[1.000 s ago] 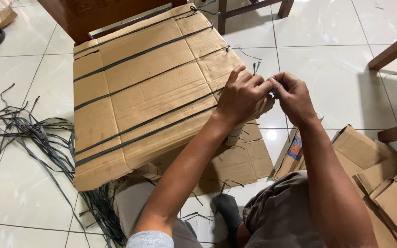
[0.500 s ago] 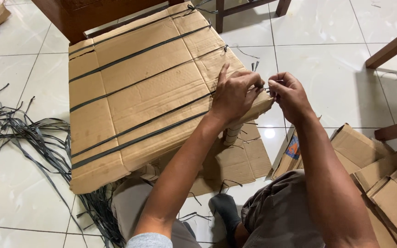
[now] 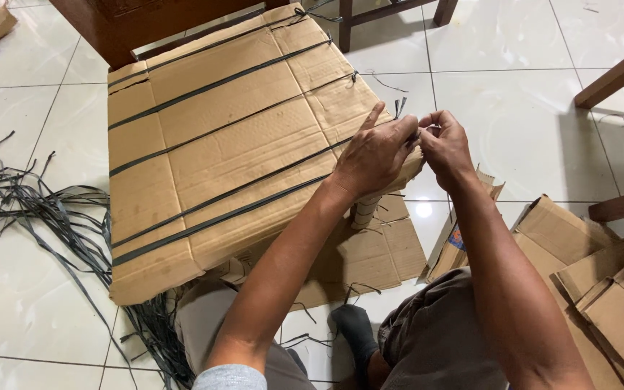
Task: Wrapping a wooden chair with cardboard and securing it with plastic straps for protection.
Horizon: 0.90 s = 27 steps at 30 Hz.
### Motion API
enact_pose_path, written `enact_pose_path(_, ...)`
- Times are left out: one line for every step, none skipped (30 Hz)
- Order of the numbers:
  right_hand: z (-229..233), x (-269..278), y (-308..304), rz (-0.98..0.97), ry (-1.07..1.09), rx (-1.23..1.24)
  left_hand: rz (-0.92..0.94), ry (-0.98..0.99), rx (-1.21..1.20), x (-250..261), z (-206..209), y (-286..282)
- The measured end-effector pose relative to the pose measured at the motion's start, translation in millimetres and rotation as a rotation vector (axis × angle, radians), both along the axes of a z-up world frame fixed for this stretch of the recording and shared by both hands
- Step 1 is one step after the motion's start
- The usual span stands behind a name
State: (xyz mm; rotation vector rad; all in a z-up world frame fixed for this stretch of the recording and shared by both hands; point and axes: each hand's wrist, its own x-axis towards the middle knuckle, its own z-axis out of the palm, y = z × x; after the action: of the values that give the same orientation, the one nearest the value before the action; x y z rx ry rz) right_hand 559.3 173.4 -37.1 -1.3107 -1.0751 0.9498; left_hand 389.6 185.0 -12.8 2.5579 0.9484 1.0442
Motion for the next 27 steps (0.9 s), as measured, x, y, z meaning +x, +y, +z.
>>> enact_pose_path(-1, 1, 2, -0.02, -0.028, 0.002, -0.022, -0.001, 0.013, 1, 1, 0)
enact_pose_path(-4, 4, 4, -0.023, -0.027, 0.002, -0.025, 0.0, 0.013, 2, -1, 1)
enact_pose_path(-7, 5, 7, -0.029, -0.085, 0.008, -0.045, -0.011, 0.022, 2, -3, 3)
enact_pose_path(-10, 7, 10, -0.036, -0.144, 0.014, -0.065, -0.022, 0.031, 2, -4, 4)
enact_pose_path(-11, 9, 13, -0.036, -0.143, 0.016, -0.066, -0.021, 0.032, 2, -6, 5)
enact_pose_path(-12, 10, 16, -0.042, -0.236, 0.025, -0.078, -0.034, 0.041, 2, -9, 6)
enact_pose_path(-14, 13, 16, -0.048, -0.329, 0.03, -0.092, -0.049, 0.044, 2, -13, 6)
enact_pose_path(-20, 16, 21, -0.049, -0.33, 0.026, -0.093, -0.049, 0.041, 2, -10, 4)
enact_pose_path(-26, 19, 26, -0.056, -0.415, 0.065, -0.094, -0.052, 0.059, 2, -8, 3)
enact_pose_path(-32, 23, 31, -0.062, -0.5, 0.103, -0.095, -0.055, 0.077, 1, -5, 1)
enact_pose_path(-27, 21, 27, -0.062, -0.502, 0.103, -0.095, -0.057, 0.077, 1, -1, -2)
enact_pose_path(-21, 18, 23, -0.089, -0.564, 0.154, -0.08, -0.057, 0.078, 0, 3, -6)
enact_pose_path(-15, 15, 20, -0.114, -0.624, 0.209, -0.064, -0.055, 0.082, -2, 9, -9)
enact_pose_path(-15, 16, 20, -0.114, -0.623, 0.212, -0.062, -0.055, 0.084, -1, 6, -6)
enact_pose_path(-16, 17, 19, -0.15, -0.708, 0.261, 0.004, -0.041, 0.076, -1, 4, -2)
enact_pose_path(-17, 18, 20, -0.187, -0.792, 0.31, 0.07, -0.028, 0.068, -1, 1, 1)
enact_pose_path(-6, 13, 11, -0.19, -0.79, 0.309, 0.067, -0.026, 0.069, 0, -1, 2)
enact_pose_path(4, 8, 4, -0.231, -0.844, 0.347, 0.112, -0.022, 0.056, 1, -3, 3)
enact_pose_path(15, 5, -5, -0.27, -0.902, 0.385, 0.157, -0.023, 0.042, 4, -5, 3)
enact_pose_path(18, 3, -8, -0.272, -0.905, 0.384, 0.155, -0.025, 0.041, 5, -4, 3)
enact_pose_path(22, 1, -10, -0.267, -0.863, 0.407, 0.167, -0.027, 0.04, 5, -4, 3)
enact_pose_path(25, -2, -13, -0.262, -0.822, 0.429, 0.18, -0.029, 0.039, 6, -3, 4)
enact_pose_path(28, -5, -14, -0.261, -0.82, 0.429, 0.181, -0.028, 0.039, 6, -2, 3)
enact_pose_path(31, -7, -15, -0.253, -0.792, 0.425, 0.181, -0.02, 0.052, 6, -1, 3)
enact_pose_path(33, -9, -18, -0.248, -0.765, 0.417, 0.178, -0.013, 0.063, 8, -1, 2)
enact_pose_path(33, -11, -19, -0.248, -0.764, 0.414, 0.177, -0.012, 0.061, 7, 2, 0)
enact_pose_path(35, -14, -20, -0.247, -0.745, 0.415, 0.178, -0.016, 0.065, 7, 5, -2)
